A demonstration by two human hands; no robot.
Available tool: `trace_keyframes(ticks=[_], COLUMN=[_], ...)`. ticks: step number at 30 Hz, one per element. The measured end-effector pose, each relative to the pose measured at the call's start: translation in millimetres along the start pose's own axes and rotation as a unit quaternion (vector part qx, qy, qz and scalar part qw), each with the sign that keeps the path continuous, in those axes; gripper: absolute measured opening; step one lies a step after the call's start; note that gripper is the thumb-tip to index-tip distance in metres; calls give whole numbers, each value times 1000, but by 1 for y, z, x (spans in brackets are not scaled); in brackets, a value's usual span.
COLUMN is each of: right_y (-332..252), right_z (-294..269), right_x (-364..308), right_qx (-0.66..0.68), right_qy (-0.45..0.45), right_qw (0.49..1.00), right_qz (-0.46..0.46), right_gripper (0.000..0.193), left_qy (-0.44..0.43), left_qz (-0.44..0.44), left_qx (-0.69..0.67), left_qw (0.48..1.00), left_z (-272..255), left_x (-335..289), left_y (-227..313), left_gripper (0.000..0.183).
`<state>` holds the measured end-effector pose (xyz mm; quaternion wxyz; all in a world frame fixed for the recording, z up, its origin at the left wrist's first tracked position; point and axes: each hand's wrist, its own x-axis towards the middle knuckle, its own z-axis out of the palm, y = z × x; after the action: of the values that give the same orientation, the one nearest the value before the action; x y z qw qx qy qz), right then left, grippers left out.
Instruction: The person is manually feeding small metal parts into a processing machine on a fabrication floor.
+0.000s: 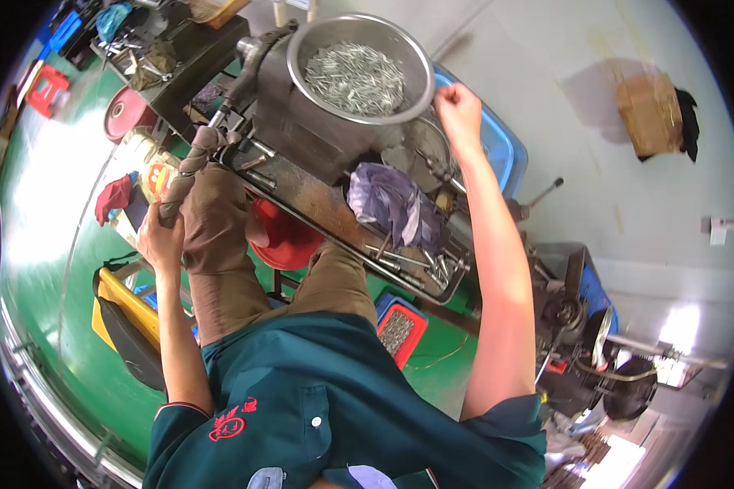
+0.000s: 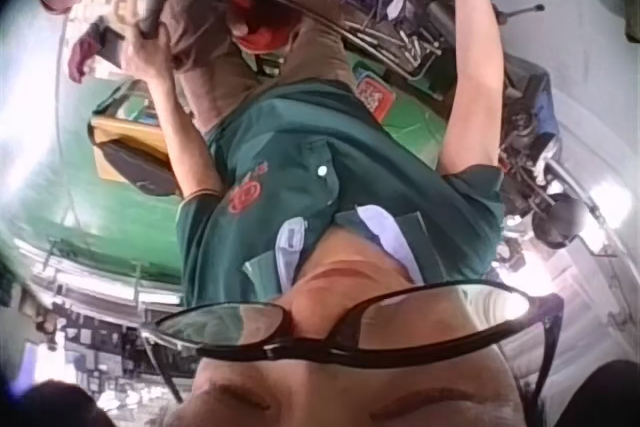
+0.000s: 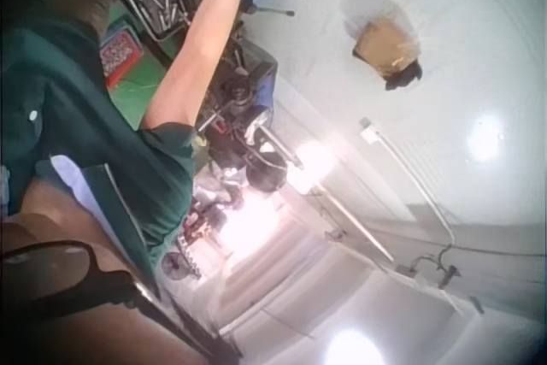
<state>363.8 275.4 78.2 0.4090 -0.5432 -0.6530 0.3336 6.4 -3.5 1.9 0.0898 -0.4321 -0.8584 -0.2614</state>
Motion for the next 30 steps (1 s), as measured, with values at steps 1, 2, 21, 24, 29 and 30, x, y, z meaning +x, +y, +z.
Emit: trace_keyframes(ticks=[1, 2, 21, 24, 29, 30], right_y=[6, 12, 22, 29, 28, 28], right_z=[2, 3, 12, 8, 8, 9], right_x=[-2, -4, -23, -24, -30, -31], right_qx=[-24, -47, -47, -81, -43, -40], right_qy=[-12, -23, -96, -105, -141, -141], right_qw=[1000, 998, 992, 988, 986, 986], right_qz=[14, 29, 72, 73, 72, 73], right_gripper=[3, 3, 17, 18, 13, 13], left_qy=[16, 7, 16, 23, 15, 12], left_qz=[14, 1, 18, 20, 19, 16], left_qx=[-5, -4, -34, -43, -34, -30], left_qw=[1000, 1000, 999, 999, 999, 999], left_z=[1, 1, 1, -1, -2, -3], left_x=[0, -1, -1, 0, 0, 0], left_y=[-3, -3, -5, -3, -4, -3], left_gripper=[30, 29, 24, 25, 25, 25])
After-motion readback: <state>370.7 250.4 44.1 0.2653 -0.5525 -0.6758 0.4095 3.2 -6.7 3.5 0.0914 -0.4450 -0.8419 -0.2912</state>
